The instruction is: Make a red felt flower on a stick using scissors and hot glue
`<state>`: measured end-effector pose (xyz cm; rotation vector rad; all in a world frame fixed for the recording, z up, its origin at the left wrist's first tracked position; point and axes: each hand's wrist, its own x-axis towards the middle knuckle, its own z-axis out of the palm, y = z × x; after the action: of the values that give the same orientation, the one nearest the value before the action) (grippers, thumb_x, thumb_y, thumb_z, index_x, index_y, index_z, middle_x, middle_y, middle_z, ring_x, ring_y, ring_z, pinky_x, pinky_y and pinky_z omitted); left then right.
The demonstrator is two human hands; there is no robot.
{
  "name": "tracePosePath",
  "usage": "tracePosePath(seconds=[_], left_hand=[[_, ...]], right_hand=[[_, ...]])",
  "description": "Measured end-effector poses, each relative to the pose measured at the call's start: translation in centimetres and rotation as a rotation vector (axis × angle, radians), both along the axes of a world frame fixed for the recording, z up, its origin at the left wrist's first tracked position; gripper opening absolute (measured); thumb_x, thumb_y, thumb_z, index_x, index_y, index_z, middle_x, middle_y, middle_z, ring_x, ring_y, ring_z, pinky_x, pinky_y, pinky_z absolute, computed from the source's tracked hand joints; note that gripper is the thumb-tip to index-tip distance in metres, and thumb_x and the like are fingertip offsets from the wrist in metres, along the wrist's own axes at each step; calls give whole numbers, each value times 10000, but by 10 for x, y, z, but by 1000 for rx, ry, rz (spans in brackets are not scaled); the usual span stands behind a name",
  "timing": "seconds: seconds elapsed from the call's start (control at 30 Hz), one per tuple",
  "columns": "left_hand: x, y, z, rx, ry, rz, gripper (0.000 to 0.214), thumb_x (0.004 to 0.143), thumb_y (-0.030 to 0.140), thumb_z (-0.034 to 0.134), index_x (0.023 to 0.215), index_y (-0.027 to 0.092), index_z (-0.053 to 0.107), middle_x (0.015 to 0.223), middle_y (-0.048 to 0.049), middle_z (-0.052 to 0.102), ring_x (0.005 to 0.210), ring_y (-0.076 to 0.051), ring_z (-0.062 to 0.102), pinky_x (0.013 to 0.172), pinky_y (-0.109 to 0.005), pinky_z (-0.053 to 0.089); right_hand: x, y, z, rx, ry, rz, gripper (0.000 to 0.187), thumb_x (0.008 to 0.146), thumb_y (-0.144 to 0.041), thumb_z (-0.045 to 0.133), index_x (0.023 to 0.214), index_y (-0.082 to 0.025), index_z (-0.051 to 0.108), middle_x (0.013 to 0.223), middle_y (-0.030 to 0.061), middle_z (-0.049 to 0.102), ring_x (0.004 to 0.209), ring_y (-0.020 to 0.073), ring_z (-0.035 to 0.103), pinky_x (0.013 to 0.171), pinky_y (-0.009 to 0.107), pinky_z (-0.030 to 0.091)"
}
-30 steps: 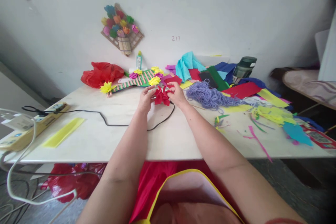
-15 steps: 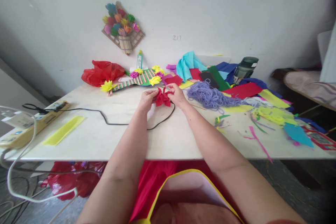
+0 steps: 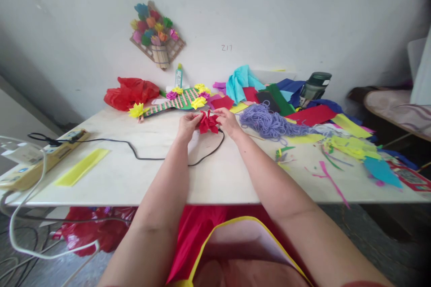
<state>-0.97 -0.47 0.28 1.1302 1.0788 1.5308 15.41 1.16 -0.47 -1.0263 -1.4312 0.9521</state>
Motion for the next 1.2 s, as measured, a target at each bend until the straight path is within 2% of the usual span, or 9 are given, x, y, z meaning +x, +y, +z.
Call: tracePosePath(seconds=[0.1,0.17,0.3,0.43,0.63,0.8,1.03,1.2], left_hand=[[0,2,1,12,14,48,473,538,460,923,640,169,565,561,20,624,483,-101,562,478,-220,462],[1,2,1,18,31,66,453,563,450,912,655,171,567,569,20,632,488,-104,572,487,-220,470],[2,3,0,33,57,66,401,596,418,892,675,172,584,592,13,653,513,-119,598,515,-234,493],[2,4,-3,54,98,61,375,611,414,881,685,173,602,579,14,645,503,-120,585,499,-227,465],[2,3,-2,73,123,62,354,620,417,864,699,171,622,582,10,651,511,-123,583,504,-228,462],[4,1,-2,80,136,58,341,624,406,858,694,173,619,557,18,630,486,-114,555,488,-224,437],[8,0,-1,56,148,52,365,620,409,873,671,178,595,551,21,616,480,-114,556,469,-218,435],[10,-5,2,21,125,17,365,639,390,868,696,178,577,567,10,627,506,-140,609,494,-238,495]], right_hand=[[4,-3,6,60,-18,-114,143,717,-260,612,841,-223,671,889,1,727,885,191,668,920,384,537],[5,-4,10,155,-107,-197,100,754,-287,638,804,-219,693,915,25,735,898,204,669,933,388,524],[0,-8,14,402,-353,-269,108,810,-212,648,762,-216,744,1020,72,749,1005,231,662,995,403,469],[-7,-15,15,510,-562,-315,122,829,-198,680,801,-246,789,1094,57,752,1051,256,621,1018,455,410],[-7,-21,16,556,-699,-321,159,871,-222,665,830,-266,812,1199,43,737,1100,266,570,1006,471,374],[-6,-27,22,541,-788,-281,168,893,-235,650,889,-237,818,1270,54,716,1143,272,538,1037,472,343],[-6,-26,20,613,-804,-271,204,890,-201,622,810,-252,802,1257,43,724,1124,283,525,1004,495,358],[-7,-23,17,594,-821,-268,252,907,-173,565,820,-233,794,1268,53,724,1128,279,534,1014,490,356]])
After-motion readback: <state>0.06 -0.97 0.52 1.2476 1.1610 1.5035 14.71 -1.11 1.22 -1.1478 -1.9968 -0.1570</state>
